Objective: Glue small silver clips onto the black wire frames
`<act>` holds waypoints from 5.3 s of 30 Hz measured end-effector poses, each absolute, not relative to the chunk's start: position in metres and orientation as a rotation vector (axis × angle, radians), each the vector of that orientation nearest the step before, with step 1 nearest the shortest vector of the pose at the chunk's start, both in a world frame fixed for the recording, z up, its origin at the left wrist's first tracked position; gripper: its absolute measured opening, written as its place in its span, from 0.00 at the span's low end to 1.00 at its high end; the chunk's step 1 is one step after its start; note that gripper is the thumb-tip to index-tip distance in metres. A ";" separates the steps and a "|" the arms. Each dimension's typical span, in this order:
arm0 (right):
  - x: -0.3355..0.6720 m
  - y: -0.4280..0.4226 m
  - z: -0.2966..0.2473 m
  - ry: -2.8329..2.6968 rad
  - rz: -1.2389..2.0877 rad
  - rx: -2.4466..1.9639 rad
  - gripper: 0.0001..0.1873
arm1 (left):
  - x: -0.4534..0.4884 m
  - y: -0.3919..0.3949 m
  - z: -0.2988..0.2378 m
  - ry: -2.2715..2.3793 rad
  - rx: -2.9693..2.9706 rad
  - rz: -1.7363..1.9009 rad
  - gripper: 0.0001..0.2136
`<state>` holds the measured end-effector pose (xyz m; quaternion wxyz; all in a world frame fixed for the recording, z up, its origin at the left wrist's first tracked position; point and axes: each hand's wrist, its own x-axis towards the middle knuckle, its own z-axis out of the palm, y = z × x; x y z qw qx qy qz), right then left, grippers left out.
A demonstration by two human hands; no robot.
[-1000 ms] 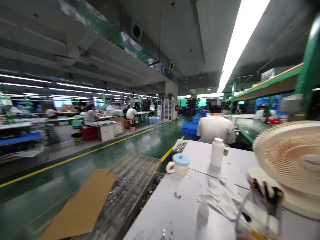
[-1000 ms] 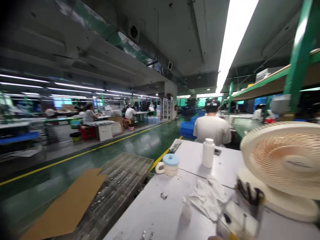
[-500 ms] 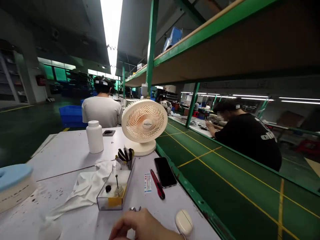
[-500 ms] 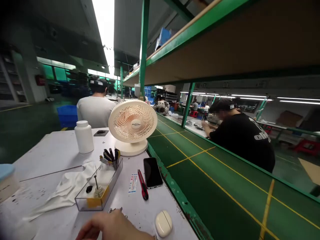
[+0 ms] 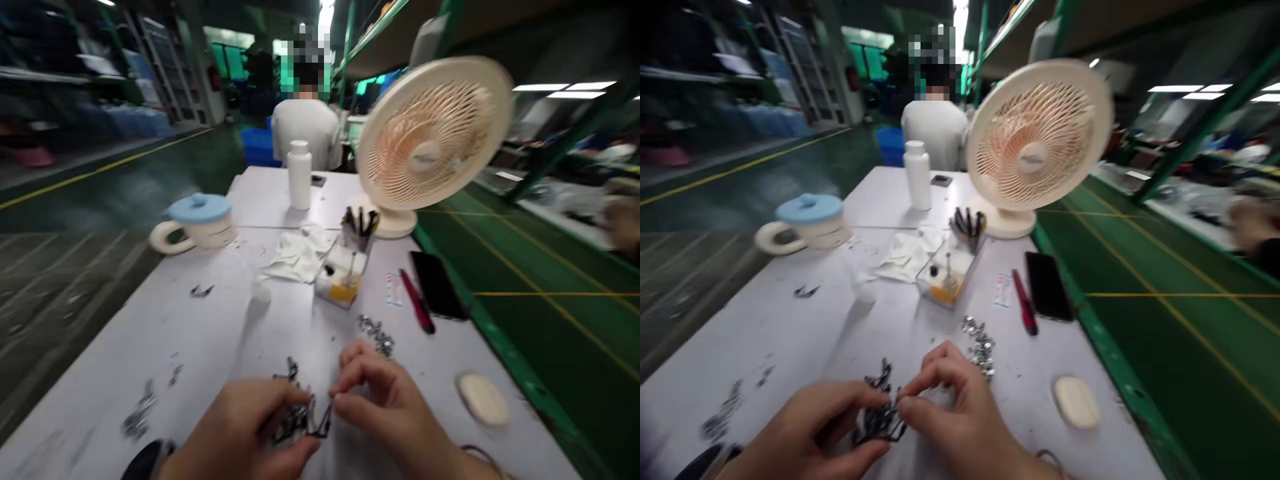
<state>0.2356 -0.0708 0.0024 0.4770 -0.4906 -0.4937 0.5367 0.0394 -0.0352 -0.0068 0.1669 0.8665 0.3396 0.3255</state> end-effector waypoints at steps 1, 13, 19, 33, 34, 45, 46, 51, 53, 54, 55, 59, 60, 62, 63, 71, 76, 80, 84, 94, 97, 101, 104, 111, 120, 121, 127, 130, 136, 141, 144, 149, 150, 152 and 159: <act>0.235 -0.072 -0.001 -1.222 1.319 -1.212 0.09 | 0.039 -0.035 -0.002 0.985 2.459 0.897 0.16; 0.223 -0.076 -0.017 -1.500 0.950 -1.451 0.15 | 0.039 -0.037 -0.009 0.926 2.385 0.934 0.09; 0.225 -0.081 -0.017 -1.637 0.923 -1.442 0.08 | 0.039 -0.039 -0.010 0.946 2.415 0.971 0.07; 0.222 -0.082 -0.020 -1.697 1.038 -1.413 0.02 | 0.039 -0.039 -0.008 0.903 2.522 0.988 0.05; 0.222 -0.082 -0.019 -1.694 1.040 -1.413 0.02 | 0.039 -0.039 -0.007 0.901 2.524 0.989 0.05; 0.222 -0.080 -0.019 -1.679 1.070 -1.434 0.02 | 0.039 -0.039 -0.010 0.881 2.565 0.966 0.04; 0.222 -0.080 -0.019 -1.682 1.065 -1.435 0.02 | 0.039 -0.039 -0.010 0.884 2.569 0.964 0.05; 0.222 -0.081 -0.020 -1.672 1.042 -1.450 0.01 | 0.037 -0.038 -0.009 0.880 2.586 0.954 0.05; 0.221 -0.081 -0.020 -1.679 1.033 -1.454 0.01 | 0.037 -0.039 -0.008 0.886 2.584 0.973 0.05; 0.220 -0.081 -0.020 -1.683 1.027 -1.453 0.01 | 0.037 -0.039 -0.008 0.893 2.582 0.979 0.05; 0.220 -0.081 -0.019 -1.686 1.024 -1.455 0.01 | 0.037 -0.040 -0.008 0.892 2.582 0.981 0.05; 0.220 -0.080 -0.018 -1.696 1.018 -1.452 0.01 | 0.037 -0.039 -0.007 0.877 2.582 0.973 0.06; 0.220 -0.080 -0.018 -1.703 1.018 -1.447 0.01 | 0.037 -0.039 -0.008 0.873 2.583 0.972 0.06; 0.222 -0.080 -0.017 -1.707 1.014 -1.447 0.00 | 0.037 -0.038 -0.008 0.865 2.583 0.977 0.06; 0.222 -0.080 -0.017 -1.709 1.013 -1.449 0.00 | 0.037 -0.038 -0.009 0.860 2.580 0.979 0.06; 0.222 -0.079 -0.016 -1.771 0.961 -1.464 0.03 | 0.039 -0.040 -0.011 0.888 2.550 0.955 0.06; 0.223 -0.079 -0.014 -1.771 0.944 -1.466 0.02 | 0.038 -0.039 -0.008 0.894 2.549 0.945 0.06; 0.223 -0.079 -0.015 -1.762 0.987 -1.461 0.01 | 0.038 -0.037 -0.008 0.883 2.545 0.957 0.07; 0.224 -0.078 -0.015 -1.737 1.076 -1.466 0.02 | 0.038 -0.038 -0.010 0.863 2.543 0.950 0.07; 0.232 -0.073 -0.003 -1.990 0.839 -1.355 0.03 | 0.039 -0.039 -0.008 0.831 2.486 0.915 0.08; 0.234 -0.075 -0.002 -2.010 0.825 -1.313 0.04 | 0.039 -0.038 -0.005 0.845 2.443 0.911 0.09; 0.242 -0.079 0.000 -1.883 0.694 -1.353 0.10 | 0.038 -0.037 0.000 0.890 2.319 0.952 0.12; 0.247 -0.078 0.001 -1.840 0.643 -1.374 0.13 | 0.037 -0.034 0.003 0.926 2.164 0.929 0.14; 0.250 -0.073 0.001 -1.971 0.799 -1.429 0.13 | 0.038 -0.034 0.006 0.951 1.908 0.865 0.13; 0.242 -0.074 -0.002 -1.912 0.683 -1.372 0.12 | 0.037 -0.034 0.003 0.910 2.025 0.907 0.14; 0.241 -0.074 -0.002 -1.927 0.631 -1.361 0.12 | 0.037 -0.033 0.002 0.897 2.054 0.917 0.14; 0.240 -0.076 -0.002 -1.858 0.647 -1.369 0.09 | 0.037 -0.033 0.005 0.802 2.332 1.124 0.18; 0.239 -0.077 -0.003 -1.805 0.811 -1.402 0.08 | 0.037 -0.032 0.004 0.818 2.416 1.149 0.10; 0.236 -0.076 -0.005 -1.725 0.991 -1.461 0.06 | 0.035 -0.030 0.003 0.759 2.435 1.122 0.06; 0.236 -0.074 -0.004 -1.681 1.026 -1.485 0.05 | 0.035 -0.031 0.003 0.746 2.423 1.089 0.05; 0.236 -0.075 -0.004 -1.653 1.076 -1.494 0.05 | 0.035 -0.031 0.002 0.714 2.414 1.117 0.04; 0.237 -0.076 -0.004 -1.634 1.133 -1.501 0.05 | 0.035 -0.030 -0.004 0.680 2.395 1.180 0.05; 0.237 -0.076 -0.004 -1.635 1.133 -1.502 0.06 | 0.034 -0.030 -0.004 0.684 2.395 1.185 0.05; 0.237 -0.076 -0.003 -1.643 1.122 -1.508 0.06 | 0.034 -0.031 -0.005 0.698 2.394 1.176 0.05; 0.238 -0.077 -0.001 -1.687 1.071 -1.497 0.06 | 0.034 -0.030 -0.005 0.718 2.377 1.164 0.06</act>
